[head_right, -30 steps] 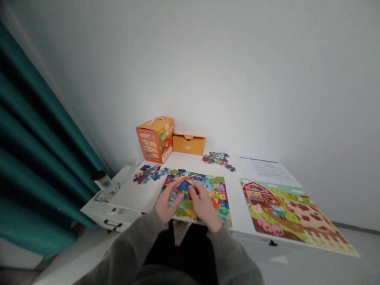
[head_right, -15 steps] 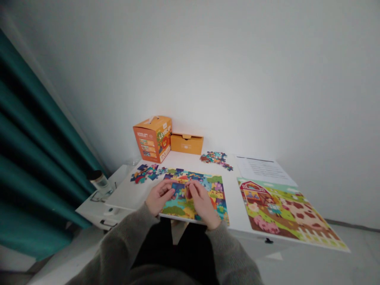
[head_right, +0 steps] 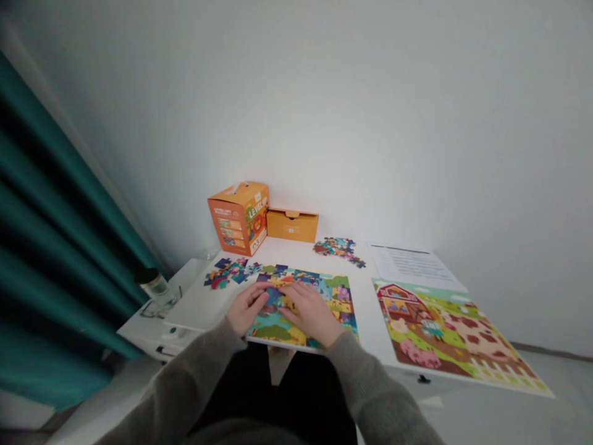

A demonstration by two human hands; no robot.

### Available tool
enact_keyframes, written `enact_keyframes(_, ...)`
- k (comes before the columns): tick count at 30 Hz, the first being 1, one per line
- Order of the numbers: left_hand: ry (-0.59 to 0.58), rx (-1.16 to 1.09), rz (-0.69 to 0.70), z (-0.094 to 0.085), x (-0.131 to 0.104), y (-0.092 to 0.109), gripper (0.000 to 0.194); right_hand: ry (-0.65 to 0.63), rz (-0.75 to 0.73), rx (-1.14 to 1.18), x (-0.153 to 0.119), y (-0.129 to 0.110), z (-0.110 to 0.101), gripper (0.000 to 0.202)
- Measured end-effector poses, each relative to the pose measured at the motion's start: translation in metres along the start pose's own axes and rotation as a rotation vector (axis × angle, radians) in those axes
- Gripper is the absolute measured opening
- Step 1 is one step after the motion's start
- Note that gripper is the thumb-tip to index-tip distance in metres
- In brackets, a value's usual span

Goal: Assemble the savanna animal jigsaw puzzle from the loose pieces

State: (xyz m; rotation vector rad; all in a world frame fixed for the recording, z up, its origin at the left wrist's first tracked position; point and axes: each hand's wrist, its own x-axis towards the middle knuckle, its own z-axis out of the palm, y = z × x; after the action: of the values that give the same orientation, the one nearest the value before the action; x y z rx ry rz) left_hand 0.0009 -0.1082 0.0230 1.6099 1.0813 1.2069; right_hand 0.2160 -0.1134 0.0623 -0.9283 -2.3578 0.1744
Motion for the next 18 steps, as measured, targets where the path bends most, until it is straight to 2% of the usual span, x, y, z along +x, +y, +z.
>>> enact_keyframes(3, 0.008, 0.410, 0.191, -0.030, 0.026, -0.009, 0.034, -0.014, 0.085, -0.038, 0.014, 0.020, 0.000, 0.041)
enact_keyframes(5, -0.070, 0.723, 0.312, -0.051, 0.044, -0.019, 0.033, -0.029, 0.158, -0.080, 0.024, 0.035, 0.002, 0.037)
enact_keyframes(8, -0.153, 1.053, 0.298, -0.074, 0.065, -0.036, 0.031, -0.082, 0.218, -0.134, 0.037, 0.052, 0.006, 0.037)
enact_keyframes(12, -0.102, 1.212, 0.255, -0.085, 0.074, -0.053, 0.030, -0.130, 0.243, -0.152, 0.049, 0.059, 0.014, 0.038)
enact_keyframes(18, -0.005, 1.230, 0.227, -0.084, 0.076, -0.068, 0.034, -0.148, 0.248, -0.175, 0.062, 0.061, 0.028, 0.037)
